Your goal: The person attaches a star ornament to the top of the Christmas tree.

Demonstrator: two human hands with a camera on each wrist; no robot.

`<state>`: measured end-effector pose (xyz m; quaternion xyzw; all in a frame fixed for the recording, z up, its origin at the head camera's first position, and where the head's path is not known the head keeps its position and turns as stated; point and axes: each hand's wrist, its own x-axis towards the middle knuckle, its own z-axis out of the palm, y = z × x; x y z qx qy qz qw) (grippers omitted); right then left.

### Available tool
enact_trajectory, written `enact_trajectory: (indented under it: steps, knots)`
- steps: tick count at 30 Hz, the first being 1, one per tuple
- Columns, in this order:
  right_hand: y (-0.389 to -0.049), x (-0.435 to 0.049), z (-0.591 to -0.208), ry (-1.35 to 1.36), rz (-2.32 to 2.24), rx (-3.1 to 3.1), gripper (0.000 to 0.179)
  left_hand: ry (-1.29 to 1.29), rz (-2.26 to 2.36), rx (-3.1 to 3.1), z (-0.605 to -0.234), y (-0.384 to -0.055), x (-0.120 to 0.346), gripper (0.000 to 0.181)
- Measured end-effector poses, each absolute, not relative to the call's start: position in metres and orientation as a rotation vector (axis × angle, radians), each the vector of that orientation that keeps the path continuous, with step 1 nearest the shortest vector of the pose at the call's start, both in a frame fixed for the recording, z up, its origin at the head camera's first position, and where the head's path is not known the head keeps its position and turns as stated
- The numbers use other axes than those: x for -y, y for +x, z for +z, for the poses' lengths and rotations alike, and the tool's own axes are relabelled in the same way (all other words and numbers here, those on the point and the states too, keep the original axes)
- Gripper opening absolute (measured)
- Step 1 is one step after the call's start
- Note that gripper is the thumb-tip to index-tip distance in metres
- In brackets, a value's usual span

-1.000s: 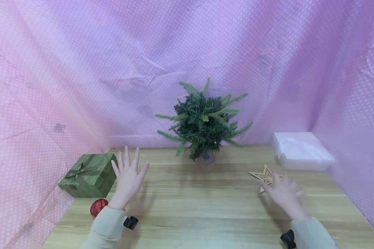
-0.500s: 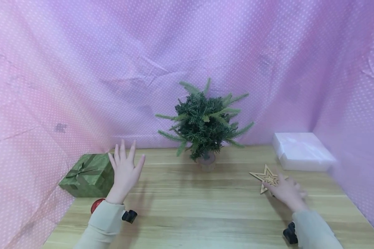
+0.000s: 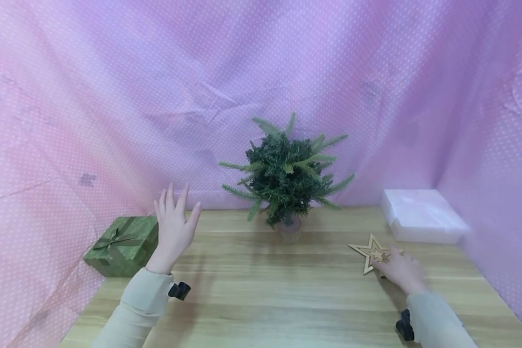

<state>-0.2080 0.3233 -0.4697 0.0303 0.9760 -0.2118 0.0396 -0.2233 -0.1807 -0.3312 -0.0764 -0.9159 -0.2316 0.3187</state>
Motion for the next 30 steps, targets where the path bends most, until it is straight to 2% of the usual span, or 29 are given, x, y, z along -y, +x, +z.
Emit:
enact_trajectory:
  steps: [22, 30]
  knots:
    - [-0.216, -0.333, -0.474, 0.004, -0.836, -3.047, 0.093, -0.338, -0.842, 2.379, -0.288, -0.238, 0.15, 0.061]
    - [-0.217, -0.334, -0.468, -0.014, -0.886, -2.972, 0.098, -0.36, -0.893, 2.37, -0.269, -0.242, 0.134, 0.063]
